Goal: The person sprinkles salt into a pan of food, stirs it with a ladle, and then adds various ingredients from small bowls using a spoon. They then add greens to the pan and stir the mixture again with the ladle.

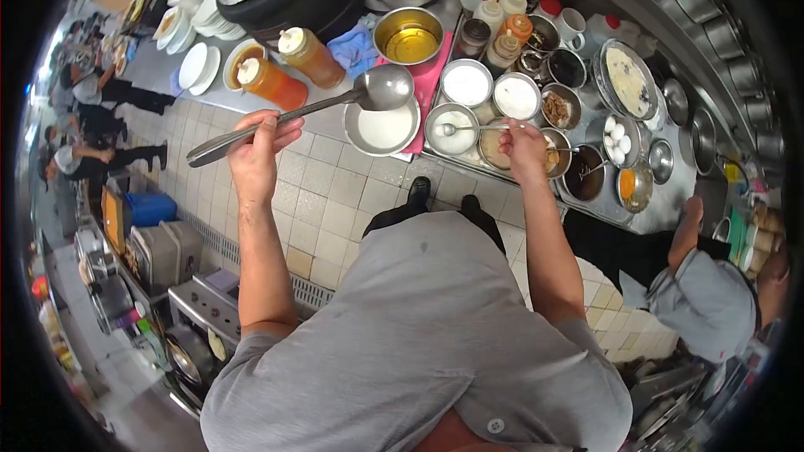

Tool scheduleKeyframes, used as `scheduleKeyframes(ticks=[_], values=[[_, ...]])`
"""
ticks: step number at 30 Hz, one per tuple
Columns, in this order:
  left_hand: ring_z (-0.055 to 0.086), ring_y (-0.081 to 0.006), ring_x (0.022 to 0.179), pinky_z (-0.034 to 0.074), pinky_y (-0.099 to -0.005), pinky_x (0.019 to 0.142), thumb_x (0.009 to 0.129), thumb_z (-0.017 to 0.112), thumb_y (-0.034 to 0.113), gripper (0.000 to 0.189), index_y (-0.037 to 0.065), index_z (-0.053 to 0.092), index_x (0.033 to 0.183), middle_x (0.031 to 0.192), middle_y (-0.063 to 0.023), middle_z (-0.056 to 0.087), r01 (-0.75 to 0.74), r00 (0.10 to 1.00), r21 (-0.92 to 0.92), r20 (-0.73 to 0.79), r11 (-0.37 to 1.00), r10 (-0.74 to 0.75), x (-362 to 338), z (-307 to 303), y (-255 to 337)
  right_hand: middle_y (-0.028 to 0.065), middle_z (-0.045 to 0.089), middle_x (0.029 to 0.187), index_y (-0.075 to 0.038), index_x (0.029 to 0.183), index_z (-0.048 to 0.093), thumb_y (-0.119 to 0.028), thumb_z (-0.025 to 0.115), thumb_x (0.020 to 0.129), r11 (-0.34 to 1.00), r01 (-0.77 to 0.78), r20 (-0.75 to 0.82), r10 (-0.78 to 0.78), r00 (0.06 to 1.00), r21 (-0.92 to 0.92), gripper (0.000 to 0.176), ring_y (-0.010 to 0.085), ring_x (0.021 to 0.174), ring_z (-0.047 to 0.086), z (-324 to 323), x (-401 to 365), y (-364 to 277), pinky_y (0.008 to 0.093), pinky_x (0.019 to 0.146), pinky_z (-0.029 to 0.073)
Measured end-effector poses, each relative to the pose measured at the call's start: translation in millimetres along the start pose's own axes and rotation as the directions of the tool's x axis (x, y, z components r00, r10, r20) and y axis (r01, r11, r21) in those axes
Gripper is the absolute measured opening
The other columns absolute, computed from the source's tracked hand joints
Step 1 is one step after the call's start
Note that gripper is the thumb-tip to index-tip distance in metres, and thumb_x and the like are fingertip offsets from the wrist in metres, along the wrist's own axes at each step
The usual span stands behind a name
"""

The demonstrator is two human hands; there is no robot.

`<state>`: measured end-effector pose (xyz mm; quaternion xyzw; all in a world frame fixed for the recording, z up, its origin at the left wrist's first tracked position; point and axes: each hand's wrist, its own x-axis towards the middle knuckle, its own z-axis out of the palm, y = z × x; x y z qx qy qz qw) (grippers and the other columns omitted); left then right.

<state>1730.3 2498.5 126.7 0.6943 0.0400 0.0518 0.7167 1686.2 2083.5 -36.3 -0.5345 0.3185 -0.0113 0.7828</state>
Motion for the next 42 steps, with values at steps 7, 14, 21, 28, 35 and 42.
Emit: scheduleKeyframes(ticks=[7,14,21,28,35,42], values=[[0.073,-0.0346,0.092,0.064,-0.0394,0.079,0.100,0.057,0.011,0.020,-0.006,0.056,0.111,0.102,-0.0206,0.066,0.125,0.975,-0.035,0.190,0.992,-0.116,30,37,-30,0.0049,0.063,0.077,0.003,0.106,0.068,-0.013,0.057,0.102,0.934,0.356,-0.075,-0.358,0.931,-0.033,0.020,0.0097,0.059,0.057,26,-40,-45,0.0241,0.053,0.048],[0.073,-0.0320,0.091,0.063,-0.0375,0.079,0.100,0.057,0.009,0.019,-0.006,0.056,0.110,0.101,-0.0205,0.067,0.150,0.945,-0.052,0.302,0.987,-0.128,42,69,-42,0.0082,0.068,0.077,0.000,0.100,0.070,-0.008,0.060,0.098,0.557,0.549,-0.164,-0.779,0.605,-0.623,0.013,0.0144,0.065,0.064,-10,-59,-56,0.0285,0.060,0.051],[0.073,-0.0335,0.091,0.063,-0.0396,0.080,0.100,0.056,0.009,0.017,-0.005,0.056,0.110,0.100,-0.0206,0.067,0.115,0.927,-0.020,0.362,0.993,-0.100,47,80,-32,0.0149,0.069,0.076,0.000,0.096,0.070,-0.013,0.063,0.095,0.474,0.480,-0.038,-0.740,0.672,-0.738,0.015,0.0262,0.069,0.068,-43,-43,33,0.0367,0.066,0.053],[0.073,-0.0311,0.089,0.064,-0.0370,0.078,0.100,0.055,0.005,0.015,-0.008,0.059,0.107,0.099,-0.0193,0.068,0.073,0.918,-0.041,0.393,0.996,-0.051,51,90,-24,0.0024,0.062,0.066,0.001,0.095,0.070,-0.017,0.061,0.099,0.913,0.251,-0.391,-0.369,0.843,-0.322,0.021,0.0104,0.057,0.058,-57,-46,54,0.0278,0.051,0.047],[0.074,-0.0302,0.088,0.064,-0.0359,0.076,0.099,0.056,0.006,0.015,-0.007,0.059,0.106,0.098,-0.0188,0.068,0.132,0.904,-0.011,0.411,0.991,-0.116,45,107,-28,0.0039,0.061,0.069,0.002,0.098,0.067,-0.016,0.058,0.101,0.939,0.337,-0.525,-0.323,0.788,-0.071,0.020,0.0100,0.055,0.055,-71,-63,18,0.0254,0.048,0.047],[0.074,-0.0304,0.086,0.064,-0.0349,0.074,0.099,0.058,0.009,0.017,-0.007,0.058,0.106,0.096,-0.0195,0.068,0.190,0.869,0.000,0.465,0.982,-0.168,28,143,-47,0.0019,0.061,0.069,0.003,0.102,0.067,-0.015,0.057,0.102,0.778,0.532,-0.460,-0.628,0.628,-0.335,0.021,0.0069,0.057,0.054,-37,-91,-23,0.0239,0.050,0.043]])
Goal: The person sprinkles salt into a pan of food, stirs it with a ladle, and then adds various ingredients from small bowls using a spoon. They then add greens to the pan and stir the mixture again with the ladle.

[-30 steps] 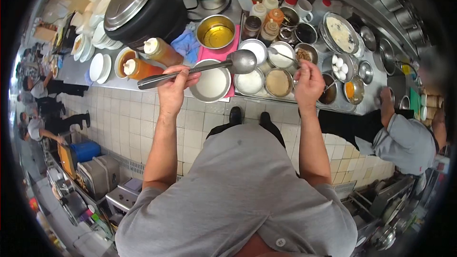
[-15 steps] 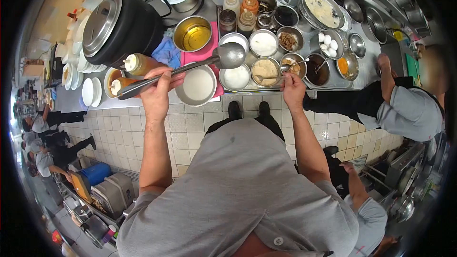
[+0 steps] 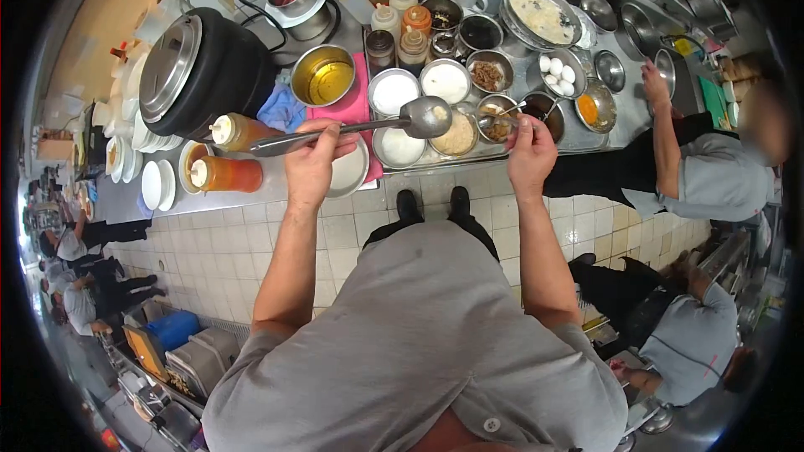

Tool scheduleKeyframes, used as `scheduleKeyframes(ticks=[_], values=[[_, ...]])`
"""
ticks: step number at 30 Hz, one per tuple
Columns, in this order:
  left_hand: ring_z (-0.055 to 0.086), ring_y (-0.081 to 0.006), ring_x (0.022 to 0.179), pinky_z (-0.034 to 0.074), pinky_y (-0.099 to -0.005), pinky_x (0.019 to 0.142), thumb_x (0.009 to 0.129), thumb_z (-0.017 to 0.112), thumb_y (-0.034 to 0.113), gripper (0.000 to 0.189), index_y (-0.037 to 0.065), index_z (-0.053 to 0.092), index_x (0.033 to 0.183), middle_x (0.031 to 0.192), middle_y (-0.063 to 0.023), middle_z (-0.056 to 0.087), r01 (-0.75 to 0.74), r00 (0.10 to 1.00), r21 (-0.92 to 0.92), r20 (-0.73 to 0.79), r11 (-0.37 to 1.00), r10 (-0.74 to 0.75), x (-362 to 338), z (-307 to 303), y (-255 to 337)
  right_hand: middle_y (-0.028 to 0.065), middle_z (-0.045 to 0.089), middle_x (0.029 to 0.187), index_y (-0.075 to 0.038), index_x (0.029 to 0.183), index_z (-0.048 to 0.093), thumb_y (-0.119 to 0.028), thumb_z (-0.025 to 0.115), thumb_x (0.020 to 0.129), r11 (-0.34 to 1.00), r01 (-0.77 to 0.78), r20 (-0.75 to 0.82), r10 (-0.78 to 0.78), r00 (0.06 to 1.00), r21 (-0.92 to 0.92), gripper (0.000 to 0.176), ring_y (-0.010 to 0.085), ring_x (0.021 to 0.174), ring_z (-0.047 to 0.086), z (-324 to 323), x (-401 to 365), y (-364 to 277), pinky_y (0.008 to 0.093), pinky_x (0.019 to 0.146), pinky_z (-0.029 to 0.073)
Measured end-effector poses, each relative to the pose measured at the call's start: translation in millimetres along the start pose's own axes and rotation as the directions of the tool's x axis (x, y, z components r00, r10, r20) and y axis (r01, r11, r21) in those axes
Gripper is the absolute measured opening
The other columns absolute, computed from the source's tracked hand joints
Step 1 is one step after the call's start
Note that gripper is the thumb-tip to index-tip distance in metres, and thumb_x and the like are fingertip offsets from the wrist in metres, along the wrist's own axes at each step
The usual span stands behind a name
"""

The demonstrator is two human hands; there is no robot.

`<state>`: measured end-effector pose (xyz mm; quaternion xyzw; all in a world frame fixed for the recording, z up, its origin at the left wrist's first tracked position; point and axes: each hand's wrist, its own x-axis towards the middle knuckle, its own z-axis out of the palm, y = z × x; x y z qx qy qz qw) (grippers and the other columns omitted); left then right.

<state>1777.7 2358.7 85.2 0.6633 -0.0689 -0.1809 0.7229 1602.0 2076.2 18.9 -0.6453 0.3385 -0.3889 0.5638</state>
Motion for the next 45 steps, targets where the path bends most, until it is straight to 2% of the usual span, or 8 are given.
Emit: scheduleKeyframes(ticks=[7,10,17,26,31,36,39,45], values=[[0.073,-0.0293,0.087,0.064,-0.0336,0.074,0.099,0.059,0.007,0.015,-0.006,0.059,0.105,0.097,-0.0195,0.068,-0.019,0.999,-0.088,0.035,0.996,0.022,-11,17,8,0.0054,0.068,0.081,0.003,0.113,0.065,-0.015,0.065,0.097,0.910,-0.415,0.142,0.411,0.900,-0.004,0.025,0.0108,0.062,0.059,-30,-6,67,0.0267,0.056,0.049],[0.074,-0.0303,0.086,0.064,-0.0348,0.072,0.099,0.057,0.007,0.015,-0.006,0.058,0.105,0.097,-0.0205,0.068,-0.055,0.993,-0.066,0.098,0.996,0.061,-33,44,23,0.0063,0.069,0.094,-0.001,0.121,0.064,-0.013,0.069,0.094,0.916,0.121,-0.067,-0.158,0.985,-0.382,0.030,0.0086,0.066,0.057,-82,-20,80,0.0241,0.061,0.050],[0.073,-0.0351,0.086,0.065,-0.0378,0.072,0.101,0.055,0.008,0.016,-0.006,0.054,0.109,0.098,-0.0195,0.065,-0.011,0.907,-0.059,0.419,0.998,0.034,-114,179,5,0.0171,0.072,0.093,-0.002,0.104,0.070,-0.012,0.069,0.089,0.828,-0.222,-0.095,0.203,0.975,-0.514,0.019,0.0252,0.073,0.068,-327,-100,145,0.0347,0.067,0.054],[0.073,-0.0347,0.087,0.065,-0.0385,0.073,0.101,0.054,0.008,0.016,-0.004,0.055,0.112,0.098,-0.0191,0.067,0.248,0.690,0.030,0.696,0.968,-0.198,-300,470,-102,0.0136,0.072,0.083,0.002,0.100,0.071,-0.021,0.066,0.092,0.692,-0.594,-0.608,0.279,0.743,-0.409,0.025,0.0220,0.069,0.069,-681,-281,181,0.0337,0.067,0.055],[0.073,-0.0322,0.089,0.064,-0.0356,0.075,0.101,0.057,0.012,0.019,-0.005,0.057,0.110,0.099,-0.0198,0.068,0.363,0.583,0.087,0.755,0.928,-0.299,-393,642,-165,0.0157,0.070,0.075,0.003,0.088,0.071,-0.026,0.064,0.092,0.619,-0.774,-0.746,0.450,0.491,-0.136,0.030,0.0232,0.065,0.067,-806,-218,110,0.0369,0.062,0.051],[0.073,-0.0295,0.089,0.064,-0.0348,0.075,0.100,0.060,0.012,0.018,-0.004,0.059,0.108,0.098,-0.0166,0.066,0.380,0.527,0.077,0.801,0.922,-0.285,-429,834,-232,0.0234,0.068,0.084,0.000,0.088,0.070,-0.031,0.063,0.091,0.706,-0.599,-0.792,0.090,0.603,-0.377,0.032,0.0411,0.078,0.068,-905,-99,139,0.0461,0.068,0.052],[0.073,-0.0279,0.088,0.063,-0.0348,0.074,0.100,0.058,0.011,0.019,-0.005,0.056,0.111,0.099,-0.0176,0.065,0.334,0.552,0.042,0.801,0.942,-0.232,-441,967,-284,0.0207,0.067,0.079,0.002,0.087,0.069,-0.022,0.065,0.089,0.704,-0.481,-0.669,0.010,0.743,-0.523,0.024,0.0307,0.070,0.066,-970,-46,172,0.0396,0.064,0.051],[0.072,-0.0307,0.090,0.063,-0.0385,0.077,0.101,0.058,0.015,0.024,-0.004,0.053,0.115,0.103,-0.0179,0.064,0.215,0.602,-0.151,0.798,0.965,-0.009,-460,1236,-343,0.0153,0.071,0.089,-0.001,0.107,0.071,-0.039,0.061,0.096,0.737,-0.482,-0.386,0.318,0.866,-0.474,0.041,0.0173,0.085,0.068,-1064,73,172,0.0353,0.074,0.054]])
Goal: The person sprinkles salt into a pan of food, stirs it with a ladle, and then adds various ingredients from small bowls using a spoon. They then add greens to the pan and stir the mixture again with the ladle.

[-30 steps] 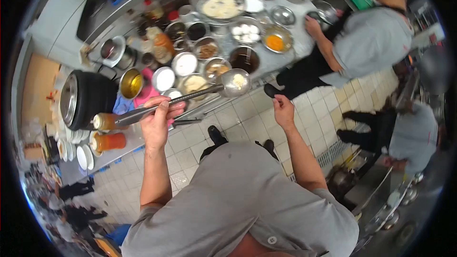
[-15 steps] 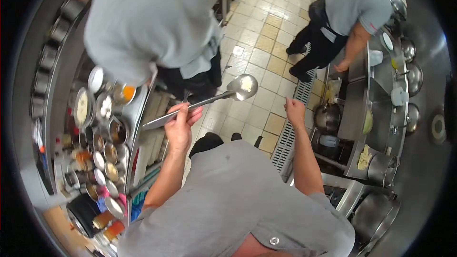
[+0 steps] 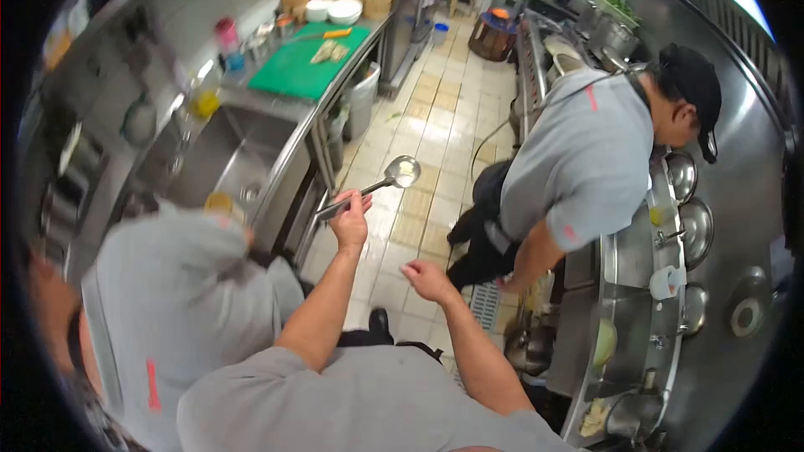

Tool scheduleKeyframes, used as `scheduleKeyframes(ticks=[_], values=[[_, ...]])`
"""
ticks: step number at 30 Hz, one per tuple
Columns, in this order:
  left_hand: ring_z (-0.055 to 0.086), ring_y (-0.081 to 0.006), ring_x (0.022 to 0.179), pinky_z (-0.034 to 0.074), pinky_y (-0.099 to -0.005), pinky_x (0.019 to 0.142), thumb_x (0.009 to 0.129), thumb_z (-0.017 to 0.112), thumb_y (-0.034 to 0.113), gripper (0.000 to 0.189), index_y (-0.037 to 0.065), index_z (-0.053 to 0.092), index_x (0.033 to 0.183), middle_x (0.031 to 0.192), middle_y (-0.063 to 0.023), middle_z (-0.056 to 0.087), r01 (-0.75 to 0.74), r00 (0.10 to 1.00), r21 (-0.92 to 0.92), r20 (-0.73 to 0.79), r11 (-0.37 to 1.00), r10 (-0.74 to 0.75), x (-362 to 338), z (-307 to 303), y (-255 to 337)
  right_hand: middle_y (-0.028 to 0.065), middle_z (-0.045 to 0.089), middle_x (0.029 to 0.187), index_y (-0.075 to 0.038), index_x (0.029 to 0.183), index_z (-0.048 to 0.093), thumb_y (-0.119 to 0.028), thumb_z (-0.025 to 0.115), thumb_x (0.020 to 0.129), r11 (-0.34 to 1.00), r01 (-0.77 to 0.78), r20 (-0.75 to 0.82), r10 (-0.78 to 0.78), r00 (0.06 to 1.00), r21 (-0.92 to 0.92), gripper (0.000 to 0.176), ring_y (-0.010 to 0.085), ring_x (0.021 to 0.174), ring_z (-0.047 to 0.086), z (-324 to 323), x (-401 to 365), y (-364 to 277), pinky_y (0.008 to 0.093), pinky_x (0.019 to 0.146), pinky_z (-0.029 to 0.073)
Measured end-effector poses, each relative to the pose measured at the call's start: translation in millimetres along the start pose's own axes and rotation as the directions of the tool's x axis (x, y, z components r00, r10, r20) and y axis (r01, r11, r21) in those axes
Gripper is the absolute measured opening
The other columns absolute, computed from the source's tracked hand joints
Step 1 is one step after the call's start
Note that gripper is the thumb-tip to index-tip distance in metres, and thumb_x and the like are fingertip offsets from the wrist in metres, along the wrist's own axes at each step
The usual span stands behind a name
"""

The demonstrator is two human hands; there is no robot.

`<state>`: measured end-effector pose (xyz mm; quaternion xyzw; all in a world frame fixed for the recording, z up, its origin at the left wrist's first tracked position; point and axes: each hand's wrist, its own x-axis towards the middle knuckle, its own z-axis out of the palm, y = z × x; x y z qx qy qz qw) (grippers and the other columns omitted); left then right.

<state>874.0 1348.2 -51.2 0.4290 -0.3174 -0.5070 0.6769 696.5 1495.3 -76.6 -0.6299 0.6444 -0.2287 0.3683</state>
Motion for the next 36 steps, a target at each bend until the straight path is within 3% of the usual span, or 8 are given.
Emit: scheduleKeyframes(ticks=[4,14,16,20,22,27,32,36], values=[[0.072,-0.0282,0.087,0.063,-0.0342,0.074,0.100,0.059,0.011,0.021,-0.006,0.054,0.112,0.101,-0.0184,0.066,-0.072,0.997,-0.075,-0.004,0.995,0.072,124,79,-17,0.0142,0.069,0.113,-0.001,0.122,0.065,-0.047,0.053,0.100,0.797,-0.273,0.194,0.198,0.961,0.538,0.052,0.0233,0.096,0.067,-61,128,-63,0.0378,0.081,0.055],[0.068,-0.0151,0.080,0.056,-0.0277,0.070,0.098,0.064,0.017,0.022,-0.004,0.065,0.106,0.093,-0.0100,0.072,-0.177,0.969,0.322,0.224,0.930,0.107,277,193,-48,0.0049,0.065,0.111,-0.016,0.120,0.062,-0.050,0.048,0.103,0.293,-0.297,0.221,0.266,0.938,0.909,0.041,0.0176,0.103,0.059,-138,442,-77,0.0428,0.083,0.051],[0.068,-0.0151,0.081,0.056,-0.0276,0.072,0.097,0.065,0.016,0.021,-0.004,0.068,0.102,0.091,-0.0091,0.072,0.068,0.962,0.225,0.244,0.972,-0.124,300,215,-60,0.0044,0.066,0.105,-0.013,0.112,0.063,-0.043,0.050,0.103,0.180,-0.206,0.142,0.314,0.939,0.962,0.034,0.0172,0.099,0.061,-153,473,-65,0.0434,0.084,0.050],[0.069,-0.0149,0.082,0.056,-0.0278,0.074,0.095,0.068,0.016,0.022,-0.002,0.070,0.108,0.095,-0.0089,0.073,-0.150,0.830,0.362,0.552,0.920,-0.082,362,257,-114,0.0056,0.066,0.101,-0.008,0.108,0.064,-0.035,0.055,0.102,0.089,-0.110,0.057,0.461,0.885,0.990,0.030,0.0187,0.097,0.062,-198,516,-35,0.0449,0.085,0.051],[0.069,-0.0148,0.089,0.056,-0.0277,0.077,0.094,0.068,0.014,0.024,-0.003,0.069,0.112,0.097,-0.0096,0.073,-0.040,0.752,0.351,0.627,0.935,-0.204,380,304,-100,0.0067,0.066,0.100,-0.007,0.107,0.063,-0.033,0.057,0.101,0.121,-0.054,-0.020,0.542,0.840,0.991,0.028,0.0205,0.095,0.064,-232,541,-21,0.0448,0.082,0.054],[0.068,-0.0232,0.107,0.056,-0.0319,0.085,0.090,0.065,0.001,0.055,0.002,0.047,0.142,0.124,-0.0179,0.066,-0.421,0.215,0.161,0.974,0.893,-0.074,472,399,-138,0.0106,0.066,0.097,-0.003,0.104,0.059,-0.025,0.058,0.099,0.133,0.051,-0.128,0.674,0.727,0.990,0.022,0.0250,0.079,0.069,-322,618,68,0.0417,0.066,0.060],[0.069,-0.0268,0.105,0.057,-0.0358,0.086,0.088,0.065,0.004,0.057,0.007,0.048,0.143,0.131,-0.0213,0.061,-0.409,0.281,0.572,0.820,0.711,-0.499,598,423,-231,0.0091,0.063,0.083,-0.003,0.098,0.056,-0.020,0.055,0.100,0.283,0.001,-0.221,0.747,0.626,0.959,0.018,0.0216,0.061,0.066,-453,683,127,0.0379,0.052,0.058],[0.071,-0.0271,0.099,0.056,-0.0357,0.083,0.087,0.066,0.007,0.050,0.003,0.055,0.136,0.117,-0.0214,0.069,-0.350,0.576,0.816,0.574,0.459,-0.582,711,386,-286,0.0050,0.057,0.074,-0.004,0.094,0.056,-0.021,0.053,0.101,0.347,0.026,-0.305,0.786,0.538,0.938,0.019,0.0162,0.051,0.057,-563,733,175,0.0342,0.044,0.052]])
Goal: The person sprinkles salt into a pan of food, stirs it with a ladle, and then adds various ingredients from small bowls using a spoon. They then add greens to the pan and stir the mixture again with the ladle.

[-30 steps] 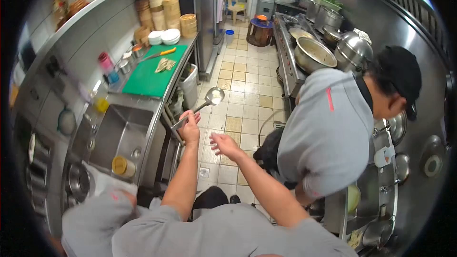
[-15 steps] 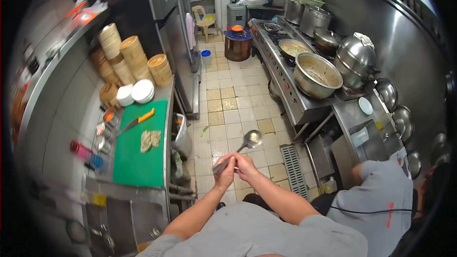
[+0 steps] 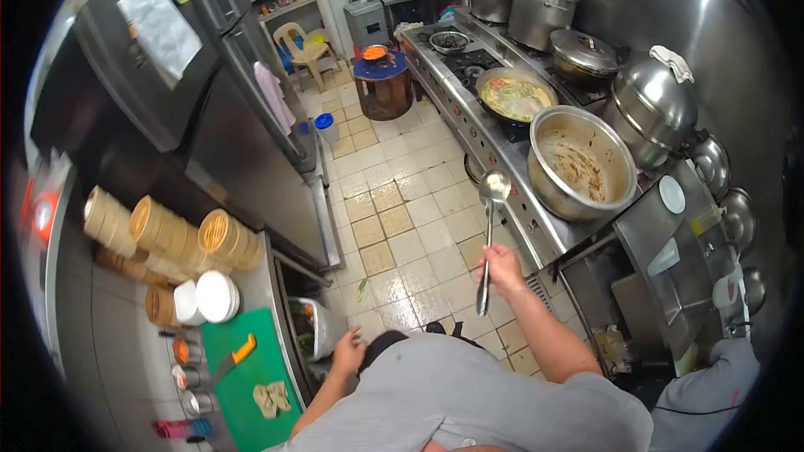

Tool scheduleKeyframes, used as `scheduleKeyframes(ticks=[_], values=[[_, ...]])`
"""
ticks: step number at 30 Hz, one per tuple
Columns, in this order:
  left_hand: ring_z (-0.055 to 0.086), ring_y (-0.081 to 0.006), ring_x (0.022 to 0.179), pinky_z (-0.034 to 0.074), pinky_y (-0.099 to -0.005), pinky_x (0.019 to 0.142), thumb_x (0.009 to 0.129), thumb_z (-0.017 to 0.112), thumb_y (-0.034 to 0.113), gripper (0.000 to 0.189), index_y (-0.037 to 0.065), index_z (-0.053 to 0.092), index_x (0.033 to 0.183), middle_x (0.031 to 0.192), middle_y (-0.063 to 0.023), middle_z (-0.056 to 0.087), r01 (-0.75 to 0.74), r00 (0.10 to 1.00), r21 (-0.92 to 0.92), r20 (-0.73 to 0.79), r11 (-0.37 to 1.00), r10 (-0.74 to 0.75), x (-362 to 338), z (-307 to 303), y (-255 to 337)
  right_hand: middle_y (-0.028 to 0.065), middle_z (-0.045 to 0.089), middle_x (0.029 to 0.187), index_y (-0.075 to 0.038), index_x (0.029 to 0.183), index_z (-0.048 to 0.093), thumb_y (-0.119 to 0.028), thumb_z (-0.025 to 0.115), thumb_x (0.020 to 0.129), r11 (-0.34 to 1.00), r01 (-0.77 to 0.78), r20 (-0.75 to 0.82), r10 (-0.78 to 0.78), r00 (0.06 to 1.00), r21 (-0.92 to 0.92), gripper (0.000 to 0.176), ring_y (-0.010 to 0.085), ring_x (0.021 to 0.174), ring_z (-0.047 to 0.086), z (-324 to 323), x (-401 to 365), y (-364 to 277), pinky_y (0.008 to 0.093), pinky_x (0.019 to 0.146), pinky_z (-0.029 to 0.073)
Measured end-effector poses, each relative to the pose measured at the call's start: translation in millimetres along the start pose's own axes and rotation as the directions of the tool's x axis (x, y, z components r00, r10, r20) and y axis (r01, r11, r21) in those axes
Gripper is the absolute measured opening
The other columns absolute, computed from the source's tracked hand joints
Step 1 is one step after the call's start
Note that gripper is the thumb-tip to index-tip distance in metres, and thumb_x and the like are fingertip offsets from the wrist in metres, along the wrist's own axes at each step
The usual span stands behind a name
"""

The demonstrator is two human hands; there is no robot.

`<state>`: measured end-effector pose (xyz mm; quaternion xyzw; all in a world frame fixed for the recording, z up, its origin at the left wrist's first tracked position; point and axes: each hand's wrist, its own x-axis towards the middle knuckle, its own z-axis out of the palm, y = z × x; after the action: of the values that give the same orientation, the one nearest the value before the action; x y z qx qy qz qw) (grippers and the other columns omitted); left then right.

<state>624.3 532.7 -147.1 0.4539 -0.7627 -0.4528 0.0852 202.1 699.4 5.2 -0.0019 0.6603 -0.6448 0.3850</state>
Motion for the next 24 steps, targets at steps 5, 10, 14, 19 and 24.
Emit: scheduleKeyframes(ticks=[5,10,14,19,24], values=[[0.072,-0.0264,0.089,0.056,-0.0367,0.082,0.085,0.068,0.008,0.036,-0.002,0.064,0.119,0.101,-0.0179,0.072,0.286,0.957,0.092,-0.071,0.954,-0.280,95,-45,-93,0.0023,0.053,0.066,-0.006,0.086,0.058,-0.023,0.057,0.100,0.992,0.118,-0.146,-0.124,0.981,-0.045,0.022,0.0133,0.046,0.050,7,137,-91,0.0314,0.040,0.046],[0.069,-0.0219,0.080,0.055,-0.0366,0.076,0.086,0.068,0.011,0.029,-0.002,0.067,0.112,0.092,-0.0153,0.072,-0.028,0.999,0.188,0.034,0.982,0.022,311,-78,-74,0.0008,0.056,0.070,-0.004,0.093,0.061,-0.017,0.062,0.095,0.983,0.177,-0.281,-0.158,0.947,0.042,0.013,0.0108,0.054,0.052,25,255,-179,0.0285,0.044,0.046],[0.057,-0.0106,0.068,0.047,-0.0270,0.060,0.094,0.062,0.015,0.036,-0.001,0.060,0.126,0.080,-0.0031,0.064,-0.170,0.977,0.015,0.132,0.985,0.167,554,-67,116,0.0007,0.056,0.073,0.001,0.116,0.060,-0.010,0.061,0.090,0.978,0.192,-0.380,-0.145,0.914,0.087,0.029,0.0105,0.054,0.052,14,342,-206,0.0282,0.046,0.047],[0.068,-0.0177,0.077,0.055,-0.0306,0.063,0.095,0.065,0.033,0.063,0.006,0.041,0.148,0.114,-0.0151,0.067,-0.338,0.751,-0.209,0.528,0.918,0.397,704,58,437,0.0029,0.057,0.077,0.002,0.113,0.061,-0.010,0.061,0.090,0.971,0.175,-0.598,-0.042,0.800,0.166,0.026,0.0106,0.055,0.052,5,414,-223,0.0287,0.045,0.046],[0.065,-0.0520,0.087,0.052,-0.0520,0.079,0.095,0.063,0.039,0.057,-0.001,0.045,0.130,0.103,-0.0309,0.067,-0.756,0.616,0.034,0.372,0.653,0.694,750,210,574,0.0039,0.059,0.080,0.004,0.115,0.062,-0.010,0.062,0.089,0.943,0.221,-0.668,0.003,0.744,0.250,0.029,0.0113,0.058,0.054,0,457,-239,0.0284,0.045,0.047]])
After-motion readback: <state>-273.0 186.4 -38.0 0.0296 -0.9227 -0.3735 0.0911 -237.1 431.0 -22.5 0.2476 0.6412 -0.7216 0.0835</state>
